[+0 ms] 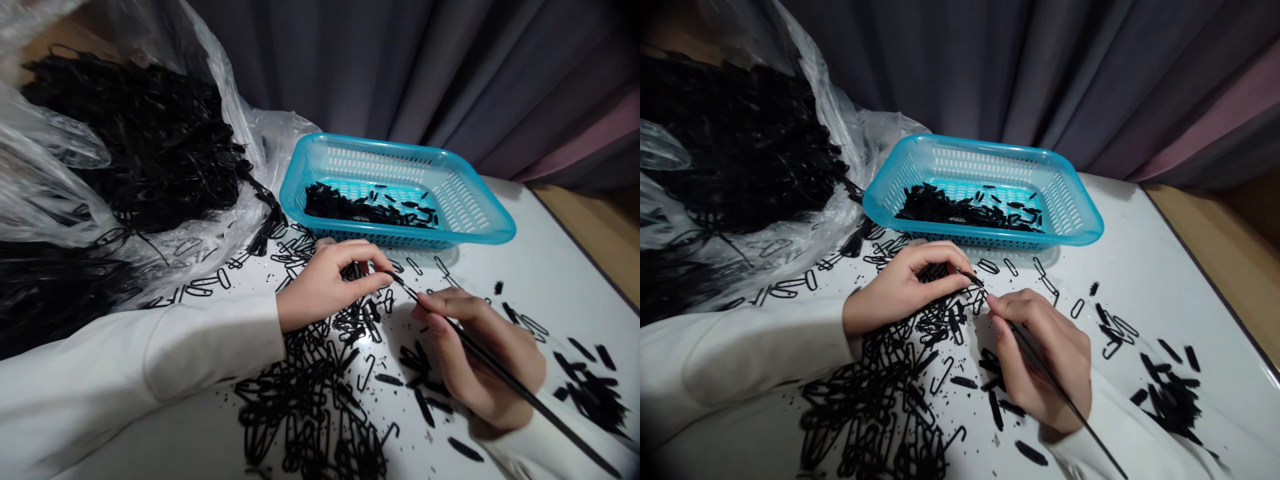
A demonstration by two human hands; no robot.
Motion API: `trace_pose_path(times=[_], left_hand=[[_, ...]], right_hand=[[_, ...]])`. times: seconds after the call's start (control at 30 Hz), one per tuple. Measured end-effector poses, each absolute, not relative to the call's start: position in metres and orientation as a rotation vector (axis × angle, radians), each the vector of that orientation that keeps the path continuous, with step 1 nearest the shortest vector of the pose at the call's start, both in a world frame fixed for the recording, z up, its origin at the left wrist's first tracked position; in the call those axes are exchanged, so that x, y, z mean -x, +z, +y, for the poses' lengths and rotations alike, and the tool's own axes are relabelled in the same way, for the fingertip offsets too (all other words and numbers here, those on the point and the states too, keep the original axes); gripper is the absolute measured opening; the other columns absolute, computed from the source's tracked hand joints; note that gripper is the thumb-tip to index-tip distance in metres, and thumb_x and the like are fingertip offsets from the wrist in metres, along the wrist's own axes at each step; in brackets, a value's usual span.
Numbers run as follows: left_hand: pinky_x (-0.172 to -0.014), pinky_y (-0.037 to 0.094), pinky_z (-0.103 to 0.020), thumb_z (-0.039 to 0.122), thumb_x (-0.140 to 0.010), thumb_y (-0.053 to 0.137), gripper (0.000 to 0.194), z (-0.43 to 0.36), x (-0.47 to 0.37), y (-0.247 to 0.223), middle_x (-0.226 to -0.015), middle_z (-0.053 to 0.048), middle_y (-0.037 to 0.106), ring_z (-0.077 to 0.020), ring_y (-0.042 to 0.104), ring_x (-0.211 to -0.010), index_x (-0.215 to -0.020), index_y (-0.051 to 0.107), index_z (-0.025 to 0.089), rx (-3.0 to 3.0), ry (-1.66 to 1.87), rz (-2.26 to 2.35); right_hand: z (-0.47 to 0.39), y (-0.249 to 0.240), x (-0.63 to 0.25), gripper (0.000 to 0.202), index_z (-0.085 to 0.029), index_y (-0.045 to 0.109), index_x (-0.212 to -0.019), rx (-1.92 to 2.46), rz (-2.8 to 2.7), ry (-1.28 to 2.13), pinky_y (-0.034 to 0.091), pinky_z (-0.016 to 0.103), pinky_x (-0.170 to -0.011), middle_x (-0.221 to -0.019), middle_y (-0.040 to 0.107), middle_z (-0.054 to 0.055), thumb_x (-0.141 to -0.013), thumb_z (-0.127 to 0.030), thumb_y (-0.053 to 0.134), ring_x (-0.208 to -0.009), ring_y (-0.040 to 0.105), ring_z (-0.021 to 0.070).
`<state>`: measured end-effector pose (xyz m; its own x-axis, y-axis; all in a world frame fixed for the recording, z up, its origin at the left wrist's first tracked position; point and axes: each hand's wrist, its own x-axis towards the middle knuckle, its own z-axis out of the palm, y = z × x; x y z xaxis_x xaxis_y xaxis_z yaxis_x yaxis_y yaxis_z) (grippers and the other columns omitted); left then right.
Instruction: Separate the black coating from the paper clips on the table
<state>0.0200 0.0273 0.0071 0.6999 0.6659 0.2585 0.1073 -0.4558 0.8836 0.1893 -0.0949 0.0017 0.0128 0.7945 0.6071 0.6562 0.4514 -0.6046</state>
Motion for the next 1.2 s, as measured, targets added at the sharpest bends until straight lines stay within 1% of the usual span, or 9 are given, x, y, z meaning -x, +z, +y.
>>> trace_pose_path(times=[0.17, 0.27, 0.4, 0.57, 0.77, 1.0, 1.1, 1.2], left_hand=[[-0.084, 0.042, -0.030, 0.023, -0.086, 0.064, 0.007, 0.0277, -0.0203, 0.0070, -0.093, -0.002, 0.069, -0.0151, 0.061, -0.093, -0.086, 0.067, 0.017, -1.954, 0.739, 0.582], [-0.083, 0.042, -0.029, 0.023, -0.086, 0.064, 0.007, 0.0286, -0.0205, 0.0062, -0.093, -0.001, 0.069, -0.0146, 0.061, -0.093, -0.086, 0.067, 0.017, -1.945, 0.741, 0.575], [-0.083, 0.042, -0.029, 0.024, -0.086, 0.064, 0.008, 0.0291, -0.0206, 0.0060, -0.092, 0.000, 0.068, -0.0139, 0.061, -0.091, -0.086, 0.067, 0.017, -1.931, 0.744, 0.580], [-0.083, 0.042, -0.030, 0.025, -0.085, 0.064, 0.009, 0.0286, -0.0197, 0.0060, -0.091, -0.001, 0.068, -0.0138, 0.061, -0.089, -0.085, 0.067, 0.017, -1.918, 0.731, 0.564], [-0.082, 0.043, -0.030, 0.026, -0.085, 0.064, 0.010, 0.0291, -0.0202, 0.0034, -0.090, 0.000, 0.068, -0.0121, 0.060, -0.084, -0.084, 0.066, 0.017, -1.893, 0.742, 0.577], [-0.084, 0.043, -0.030, 0.024, -0.085, 0.064, 0.008, 0.0274, -0.0197, 0.0065, -0.091, -0.001, 0.068, -0.0146, 0.061, -0.092, -0.084, 0.066, 0.017, -1.937, 0.748, 0.566], [-0.085, 0.043, -0.031, 0.022, -0.085, 0.064, 0.006, 0.0271, -0.0197, 0.0069, -0.091, -0.001, 0.068, -0.0145, 0.061, -0.092, -0.084, 0.067, 0.017, -1.962, 0.756, 0.568], [-0.086, 0.041, -0.032, 0.020, -0.084, 0.065, 0.004, 0.0272, -0.0200, 0.0071, -0.090, 0.000, 0.068, -0.0139, 0.061, -0.091, -0.084, 0.067, 0.017, -1.991, 0.762, 0.562]], right_hand=[[-0.0952, 0.0028, -0.1895, 0.026, -0.019, 0.065, -0.101, 1.275, -1.654, 0.210, 0.051, 0.024, -0.060, -0.085, 0.067, 0.003, -0.082, -0.003, 0.057, -0.071, 0.063, 0.0126], [-0.0939, 0.0034, -0.1888, 0.025, -0.019, 0.065, -0.100, 1.265, -1.641, 0.225, 0.050, 0.024, -0.060, -0.086, 0.067, 0.003, -0.083, -0.003, 0.057, -0.072, 0.063, 0.0120], [-0.0938, 0.0020, -0.1894, 0.026, -0.018, 0.064, -0.101, 1.255, -1.643, 0.279, 0.049, 0.023, -0.065, -0.087, 0.066, 0.002, -0.083, -0.002, 0.056, -0.076, 0.062, 0.0109], [-0.0962, -0.0008, -0.1909, 0.030, -0.018, 0.063, -0.106, 1.235, -1.702, 0.264, 0.049, 0.026, -0.069, -0.093, 0.066, 0.003, -0.082, -0.001, 0.056, -0.081, 0.062, 0.0121], [-0.0944, -0.0002, -0.1884, 0.032, -0.018, 0.062, -0.109, 1.267, -1.704, 0.179, 0.050, 0.027, -0.071, -0.092, 0.066, 0.003, -0.082, 0.000, 0.056, -0.083, 0.063, 0.0130], [-0.0944, -0.0011, -0.1877, 0.026, -0.019, 0.063, -0.105, 1.370, -1.643, 0.091, 0.050, 0.026, -0.068, -0.092, 0.067, 0.003, -0.083, -0.004, 0.058, -0.079, 0.064, 0.0129], [-0.0933, -0.0013, -0.1884, 0.026, -0.019, 0.063, -0.104, 1.364, -1.604, 0.058, 0.050, 0.027, -0.068, -0.090, 0.068, 0.003, -0.083, -0.006, 0.059, -0.078, 0.064, 0.0143], [-0.0907, 0.0011, -0.1896, 0.027, -0.020, 0.061, -0.108, 1.382, -1.626, 0.083, 0.050, 0.028, -0.071, -0.092, 0.066, 0.003, -0.084, -0.008, 0.058, -0.081, 0.063, 0.0155]])
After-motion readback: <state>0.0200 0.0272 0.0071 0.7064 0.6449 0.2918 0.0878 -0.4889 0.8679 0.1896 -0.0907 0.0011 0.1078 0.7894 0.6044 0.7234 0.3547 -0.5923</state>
